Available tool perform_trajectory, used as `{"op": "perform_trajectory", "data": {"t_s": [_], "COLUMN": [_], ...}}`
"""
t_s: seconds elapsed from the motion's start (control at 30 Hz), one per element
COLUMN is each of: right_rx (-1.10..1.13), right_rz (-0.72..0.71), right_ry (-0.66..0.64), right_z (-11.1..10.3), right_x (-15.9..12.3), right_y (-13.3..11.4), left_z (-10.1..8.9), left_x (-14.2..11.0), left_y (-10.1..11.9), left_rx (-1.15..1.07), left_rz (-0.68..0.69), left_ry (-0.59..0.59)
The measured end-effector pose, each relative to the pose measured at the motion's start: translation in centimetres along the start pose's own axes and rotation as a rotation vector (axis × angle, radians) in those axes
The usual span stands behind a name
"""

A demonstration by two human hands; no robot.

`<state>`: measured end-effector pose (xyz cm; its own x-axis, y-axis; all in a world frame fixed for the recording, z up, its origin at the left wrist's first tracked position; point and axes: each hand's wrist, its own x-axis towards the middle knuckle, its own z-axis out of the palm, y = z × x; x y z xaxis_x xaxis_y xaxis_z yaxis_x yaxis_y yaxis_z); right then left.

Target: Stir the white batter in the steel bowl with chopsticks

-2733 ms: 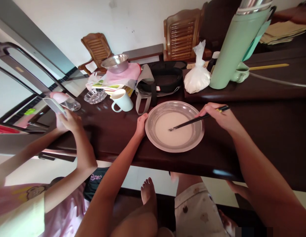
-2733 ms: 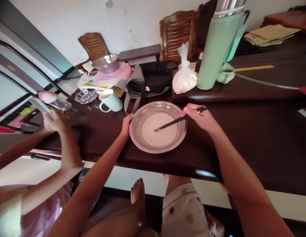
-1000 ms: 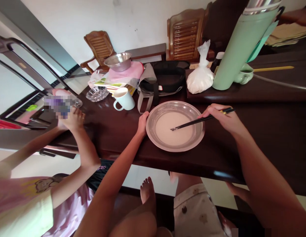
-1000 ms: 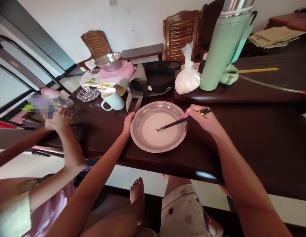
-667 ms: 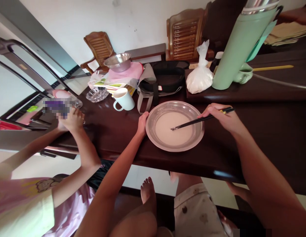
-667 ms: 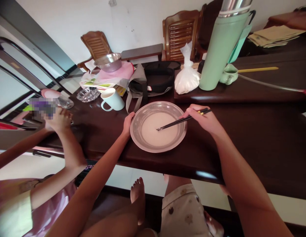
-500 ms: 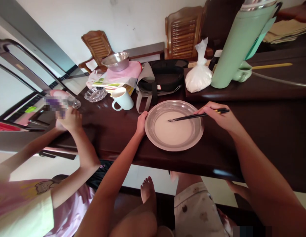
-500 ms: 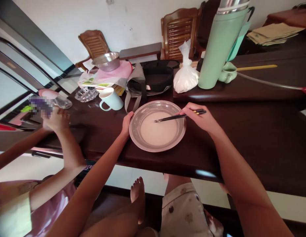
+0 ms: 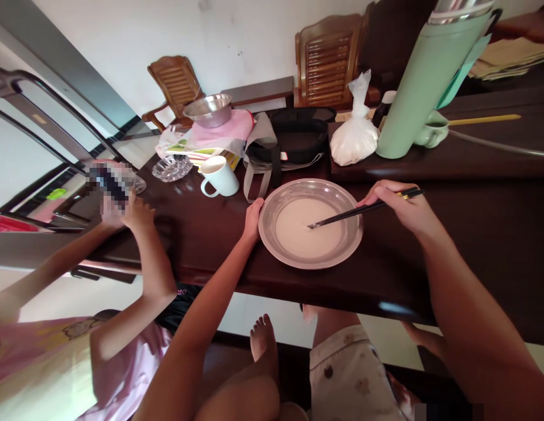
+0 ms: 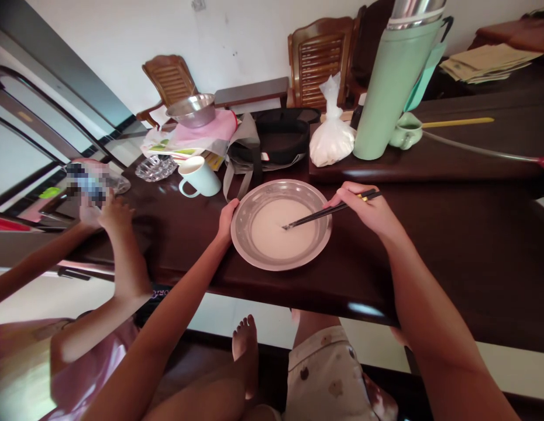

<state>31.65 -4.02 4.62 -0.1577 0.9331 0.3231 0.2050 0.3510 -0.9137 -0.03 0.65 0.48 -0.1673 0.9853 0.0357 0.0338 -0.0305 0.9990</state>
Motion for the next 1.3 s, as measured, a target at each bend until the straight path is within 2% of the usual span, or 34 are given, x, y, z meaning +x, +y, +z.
{"op": "perform_trajectory", "data": {"t_s": [0.1,0.13,0.3,0.37,0.5,0.67,0.73,0.87,0.97,1.07,1.13,1.23,1.3], "right_rx": [-0.022,-0.035,-0.037,-0.011,-0.034,-0.010,0.033,0.000,-0.066,-0.041,-0.004,-0.011,-0.036], "right_rz": [0.018,0.017,0.009,-0.001,-0.010,-0.025,-0.023,-0.015,-0.021,-0.025,-0.028,-0.018,-0.015], "right_ry": [-0.152,-0.157,0.048,0.025,-0.124,0.074,0.035,-0.151,-0.053,0.059,0.019,-0.126,-0.105], "right_z": [0.46,0.53,-0.20,-0.21,0.38,-0.24,-0.27,0.41,0.36,0.05,0.17,0.54,0.46], "right_x": [-0.01,0.02,0.02,-0.04,0.00,0.10,0.00,-0.11,-0.01,-0.01,-0.09,-0.11,-0.03], "right_y": [-0.02,0.02,0.05,-0.08,-0.11,0.35,0.33,0.02,-0.04,-0.06,-0.15,-0.21,-0.07], "left_z": [0.06,0.07,0.03,0.01,0.00,-0.06,-0.08,-0.02,0.10,0.20,0.21,0.19,0.15], "left_x": [-0.06,-0.08,-0.14,-0.13,-0.06,-0.04,-0.05,-0.06,-0.11,-0.17,-0.18,-0.16,-0.13], "left_y": [0.09,0.09,0.10,0.08,-0.02,-0.12,-0.15,-0.15,0.00,0.21,0.26,0.17,0.07], "left_rx": [-0.012,-0.014,0.015,0.014,0.002,0.003,-0.002,-0.014,-0.025,-0.024,-0.020,-0.030,-0.031], "left_rz": [-0.023,-0.026,0.007,-0.003,-0.026,-0.008,-0.010,-0.017,-0.038,-0.044,-0.049,-0.057,-0.050], "left_ry": [0.015,0.019,-0.001,0.001,0.021,0.005,0.000,0.011,0.023,0.025,0.027,0.041,0.044]}}
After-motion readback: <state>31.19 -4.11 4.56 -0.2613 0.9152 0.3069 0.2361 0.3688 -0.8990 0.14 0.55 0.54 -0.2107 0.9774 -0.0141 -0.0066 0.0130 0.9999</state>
